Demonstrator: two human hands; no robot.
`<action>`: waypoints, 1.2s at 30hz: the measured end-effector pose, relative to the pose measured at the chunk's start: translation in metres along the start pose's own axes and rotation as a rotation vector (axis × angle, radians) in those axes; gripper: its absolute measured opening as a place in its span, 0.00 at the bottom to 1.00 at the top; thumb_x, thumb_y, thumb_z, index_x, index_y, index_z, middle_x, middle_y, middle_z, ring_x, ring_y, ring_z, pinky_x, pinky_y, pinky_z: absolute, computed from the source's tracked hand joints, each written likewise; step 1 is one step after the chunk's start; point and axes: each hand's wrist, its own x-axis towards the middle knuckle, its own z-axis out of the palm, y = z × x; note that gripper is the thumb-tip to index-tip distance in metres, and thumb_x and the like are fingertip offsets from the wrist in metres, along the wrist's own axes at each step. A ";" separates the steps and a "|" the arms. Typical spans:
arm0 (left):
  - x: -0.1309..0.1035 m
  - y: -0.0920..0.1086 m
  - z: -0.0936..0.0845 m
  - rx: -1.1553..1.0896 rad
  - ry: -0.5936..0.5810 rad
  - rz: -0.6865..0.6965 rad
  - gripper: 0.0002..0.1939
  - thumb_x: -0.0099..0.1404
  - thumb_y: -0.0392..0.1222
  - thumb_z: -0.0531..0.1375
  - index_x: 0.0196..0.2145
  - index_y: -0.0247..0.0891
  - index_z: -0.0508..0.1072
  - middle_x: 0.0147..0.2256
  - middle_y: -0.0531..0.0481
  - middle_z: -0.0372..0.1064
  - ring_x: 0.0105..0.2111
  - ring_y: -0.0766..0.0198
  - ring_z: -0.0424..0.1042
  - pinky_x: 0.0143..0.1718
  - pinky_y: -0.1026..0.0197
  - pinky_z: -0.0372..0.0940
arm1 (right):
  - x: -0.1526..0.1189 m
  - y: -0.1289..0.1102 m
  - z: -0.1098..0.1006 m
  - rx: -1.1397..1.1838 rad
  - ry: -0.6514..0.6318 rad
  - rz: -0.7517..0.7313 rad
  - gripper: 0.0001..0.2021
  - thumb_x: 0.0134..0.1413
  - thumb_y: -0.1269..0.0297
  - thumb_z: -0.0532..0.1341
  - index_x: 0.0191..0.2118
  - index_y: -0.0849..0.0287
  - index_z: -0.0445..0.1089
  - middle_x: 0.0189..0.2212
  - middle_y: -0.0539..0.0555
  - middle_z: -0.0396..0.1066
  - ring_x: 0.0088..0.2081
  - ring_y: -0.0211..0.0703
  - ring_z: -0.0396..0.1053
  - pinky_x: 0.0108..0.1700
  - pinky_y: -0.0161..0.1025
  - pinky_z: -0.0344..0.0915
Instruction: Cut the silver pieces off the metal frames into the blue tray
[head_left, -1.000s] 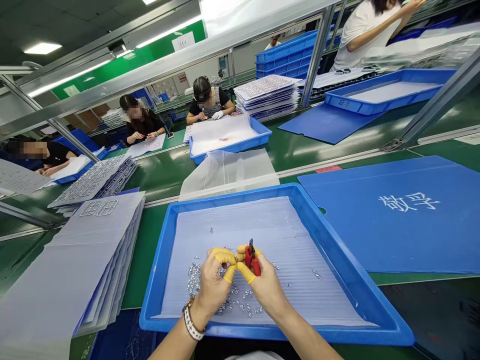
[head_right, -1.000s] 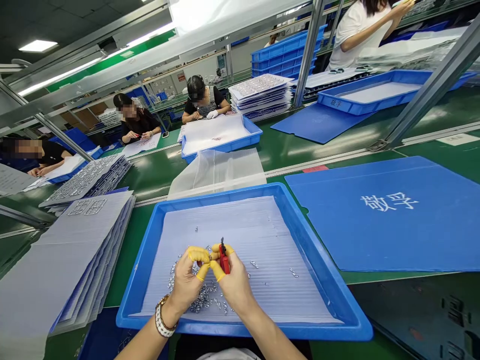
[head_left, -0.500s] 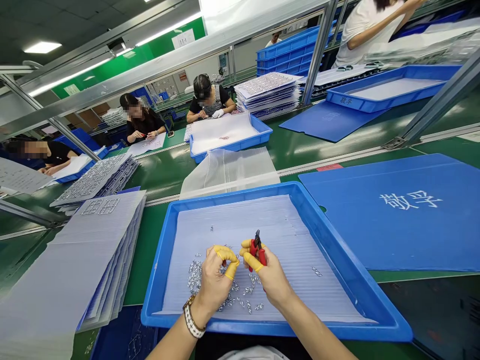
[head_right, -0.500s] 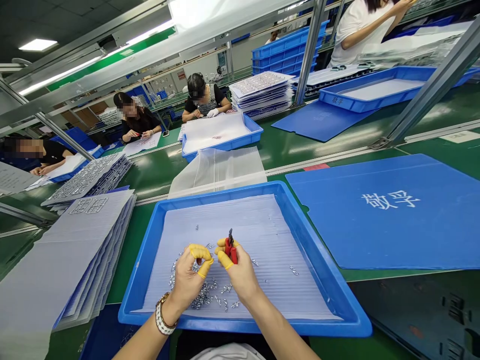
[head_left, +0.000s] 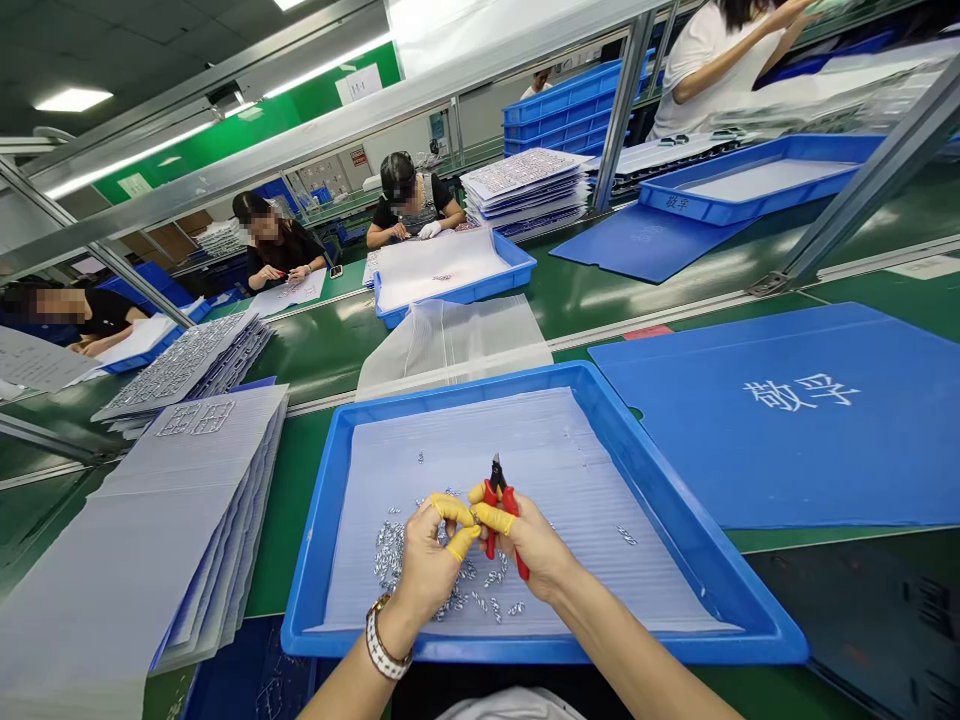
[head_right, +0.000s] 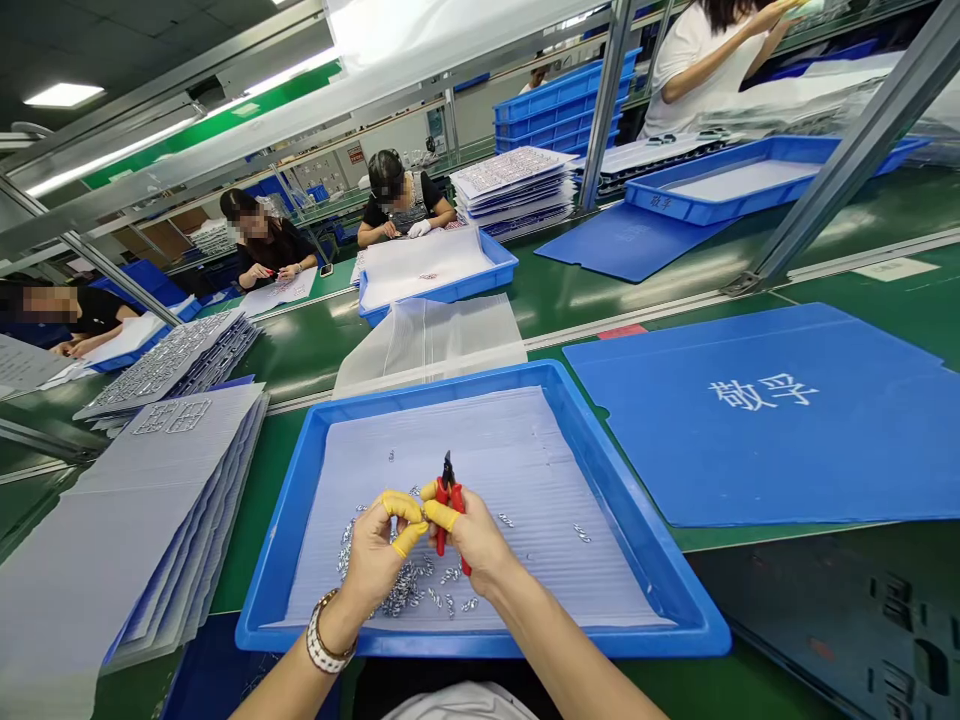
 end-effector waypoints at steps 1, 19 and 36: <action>0.000 -0.002 -0.001 -0.023 -0.002 -0.023 0.04 0.55 0.32 0.64 0.26 0.37 0.72 0.27 0.50 0.69 0.31 0.63 0.66 0.34 0.62 0.61 | 0.000 0.000 0.000 0.003 -0.007 0.007 0.16 0.37 0.59 0.71 0.32 0.58 0.69 0.22 0.46 0.64 0.24 0.37 0.60 0.28 0.37 0.60; 0.003 -0.011 -0.008 -0.273 0.025 -0.307 0.08 0.51 0.38 0.69 0.27 0.36 0.72 0.29 0.51 0.71 0.31 0.66 0.69 0.37 0.62 0.65 | 0.000 0.002 -0.006 -0.180 -0.005 -0.026 0.14 0.43 0.58 0.67 0.35 0.59 0.67 0.20 0.46 0.65 0.24 0.39 0.62 0.28 0.38 0.55; 0.003 -0.008 -0.009 -0.032 -0.092 -0.288 0.05 0.51 0.35 0.68 0.26 0.35 0.74 0.25 0.52 0.67 0.26 0.67 0.61 0.32 0.63 0.58 | -0.002 0.005 -0.016 -0.177 0.037 -0.015 0.17 0.40 0.57 0.69 0.36 0.59 0.67 0.20 0.45 0.66 0.24 0.39 0.62 0.30 0.39 0.57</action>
